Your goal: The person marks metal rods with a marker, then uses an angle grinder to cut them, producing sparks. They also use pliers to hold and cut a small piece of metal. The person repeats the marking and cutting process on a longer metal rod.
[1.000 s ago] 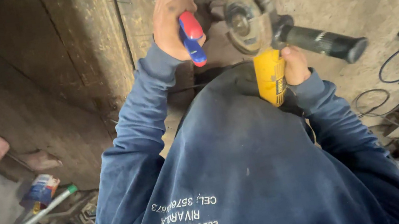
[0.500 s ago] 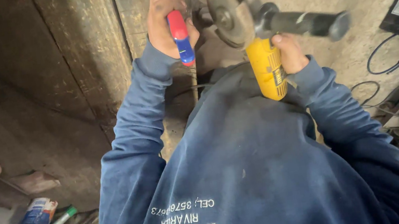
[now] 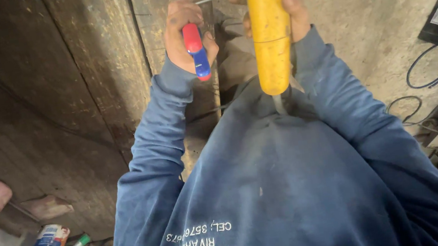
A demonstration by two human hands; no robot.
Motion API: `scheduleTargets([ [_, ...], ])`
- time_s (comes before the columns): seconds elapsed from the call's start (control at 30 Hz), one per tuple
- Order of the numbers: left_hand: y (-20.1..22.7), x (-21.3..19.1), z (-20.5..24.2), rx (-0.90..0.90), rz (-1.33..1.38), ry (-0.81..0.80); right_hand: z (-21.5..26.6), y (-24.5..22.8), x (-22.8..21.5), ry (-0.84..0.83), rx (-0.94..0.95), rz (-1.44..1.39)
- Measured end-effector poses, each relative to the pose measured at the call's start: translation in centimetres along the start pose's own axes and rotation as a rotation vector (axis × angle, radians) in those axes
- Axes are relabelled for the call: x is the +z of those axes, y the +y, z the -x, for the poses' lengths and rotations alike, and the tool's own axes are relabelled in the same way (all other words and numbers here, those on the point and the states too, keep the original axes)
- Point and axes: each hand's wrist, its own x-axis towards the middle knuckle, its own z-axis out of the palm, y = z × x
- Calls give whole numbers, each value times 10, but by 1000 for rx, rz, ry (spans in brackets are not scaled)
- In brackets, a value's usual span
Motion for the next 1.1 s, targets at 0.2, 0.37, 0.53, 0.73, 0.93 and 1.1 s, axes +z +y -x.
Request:
scheduleTargets([
  [0.2,2,1,6,-56,37,29,-13,5,4,-11,56,45],
  [0.37,2,1,4,-35,72,39,-19,16,-13,87,72,20],
  [0.53,4,2,6,-57,83,42,-14,13,-8,102,17,34],
  [0.73,3,5,4,-16,28,29,27,1,-62,172,80,-73],
  [0.93,6,7,2,36,67,11,85,-34,-70,298,-12,228],
  [1.1,9,16,4,-101,37,153,105,-6,-43,316,91,226],
])
